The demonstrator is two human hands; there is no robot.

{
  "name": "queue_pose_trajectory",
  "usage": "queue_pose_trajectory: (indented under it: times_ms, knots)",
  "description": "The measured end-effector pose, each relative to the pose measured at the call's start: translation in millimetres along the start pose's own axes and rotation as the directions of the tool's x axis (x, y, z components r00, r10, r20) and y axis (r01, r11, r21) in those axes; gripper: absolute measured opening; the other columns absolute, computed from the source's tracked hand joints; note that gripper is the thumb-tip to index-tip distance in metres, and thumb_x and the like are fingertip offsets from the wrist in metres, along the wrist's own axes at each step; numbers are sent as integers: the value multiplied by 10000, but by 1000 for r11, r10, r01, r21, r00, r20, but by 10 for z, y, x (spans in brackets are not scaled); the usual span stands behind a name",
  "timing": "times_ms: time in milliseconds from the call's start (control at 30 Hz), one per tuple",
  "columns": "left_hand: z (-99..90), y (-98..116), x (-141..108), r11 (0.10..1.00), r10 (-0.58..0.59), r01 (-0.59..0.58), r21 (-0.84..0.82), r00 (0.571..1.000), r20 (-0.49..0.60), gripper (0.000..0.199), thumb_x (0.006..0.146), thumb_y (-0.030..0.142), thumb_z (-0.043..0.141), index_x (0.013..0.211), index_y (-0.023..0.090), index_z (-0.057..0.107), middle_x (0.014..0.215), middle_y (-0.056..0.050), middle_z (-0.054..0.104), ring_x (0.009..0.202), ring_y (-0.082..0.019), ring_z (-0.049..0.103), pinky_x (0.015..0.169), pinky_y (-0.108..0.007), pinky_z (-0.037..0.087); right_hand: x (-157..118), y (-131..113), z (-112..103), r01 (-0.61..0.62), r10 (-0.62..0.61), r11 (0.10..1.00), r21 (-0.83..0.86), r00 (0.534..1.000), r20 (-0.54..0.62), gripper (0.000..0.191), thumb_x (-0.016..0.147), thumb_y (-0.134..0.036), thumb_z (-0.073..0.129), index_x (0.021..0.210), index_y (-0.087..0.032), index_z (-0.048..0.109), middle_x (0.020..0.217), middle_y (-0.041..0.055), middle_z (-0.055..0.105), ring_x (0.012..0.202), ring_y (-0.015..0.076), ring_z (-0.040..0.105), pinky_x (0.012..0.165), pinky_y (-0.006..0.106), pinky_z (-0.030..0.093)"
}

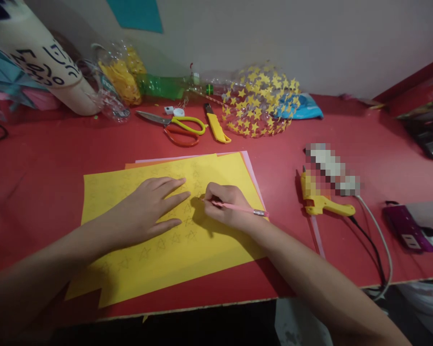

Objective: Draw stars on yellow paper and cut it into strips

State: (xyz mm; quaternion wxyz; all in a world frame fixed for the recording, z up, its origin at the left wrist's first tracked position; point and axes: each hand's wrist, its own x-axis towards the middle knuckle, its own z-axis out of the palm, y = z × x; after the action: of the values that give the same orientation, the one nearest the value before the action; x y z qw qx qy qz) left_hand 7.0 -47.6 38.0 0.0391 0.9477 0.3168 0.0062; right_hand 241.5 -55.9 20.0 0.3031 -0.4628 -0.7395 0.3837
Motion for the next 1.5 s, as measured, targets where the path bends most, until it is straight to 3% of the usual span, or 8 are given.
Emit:
queue_pose_trajectory:
  times_ms: [400, 567, 667, 767, 900, 1133, 1500]
  knots:
    - [7, -4, -8, 1000, 0, 0, -12, 1000, -18, 472, 919, 437, 552, 1306, 167, 536, 1416, -187, 490, 1267, -351, 467, 1008, -489, 397, 9, -6, -2, 14, -15, 1000, 20, 999, 41, 133, 774, -212, 561, 675, -215, 471, 543, -54, 457, 503, 79, 396, 474, 243, 296]
    - [20, -15, -15, 1000, -1, 1, 12, 1000, -5, 481, 934, 450, 543, 1329, 175, 524, 1440, -184, 473, 1291, -349, 456, 1024, -487, 387, 53, 22, -42, -134, 168, 946, 293, 981, -94, 215, 863, -352, 532, 702, -225, 466, 551, -29, 556, 456, 91, 447, 443, 240, 334]
    - [26, -35, -16, 999, -23, 23, 28, 1000, -6, 463, 952, 438, 522, 1337, 180, 512, 1468, -177, 449, 1310, -331, 447, 1042, -474, 377, 51, 14, -77, -182, 246, 908, 378, 961, -126, 210, 859, -360, 533, 715, -233, 446, 500, -47, 526, 425, 93, 436, 426, 232, 322]
    - [12, -39, -10, 999, -37, 37, 22, 999, -17, 469, 958, 410, 512, 1351, 153, 501, 1475, -205, 431, 1315, -346, 440, 1042, -496, 379, 17, -28, -89, -151, 184, 937, 316, 980, -77, 127, 759, -265, 619, 755, -216, 502, 568, -48, 533, 481, 87, 444, 449, 223, 322]
    - [-10, -14, 0, 1000, 0, -1, -30, 998, -56, 402, 956, 289, 488, 1335, 164, 526, 1462, -202, 439, 1320, -357, 430, 1030, -520, 396, -15, -61, -61, -100, 97, 971, 217, 995, 24, 75, 724, -207, 586, 684, -205, 522, 584, -41, 515, 505, 79, 411, 455, 222, 299]
    - [39, -17, 5, 996, 59, -65, -68, 994, -86, 334, 952, 205, 464, 1252, 177, 609, 1360, -183, 530, 1247, -342, 502, 993, -511, 438, -31, -23, -30, -83, 86, 986, 143, 996, -12, 113, 723, -181, 558, 638, -210, 491, 527, -55, 464, 472, 73, 354, 440, 232, 266]
    - [17, -10, 5, 996, 53, -57, -67, 996, -65, 347, 956, 207, 468, 1277, 178, 596, 1375, -180, 522, 1257, -339, 497, 1005, -515, 431, -20, -10, -42, -106, 97, 982, 154, 993, 63, 104, 720, -168, 551, 647, -210, 490, 546, -49, 494, 495, 77, 382, 451, 238, 268]
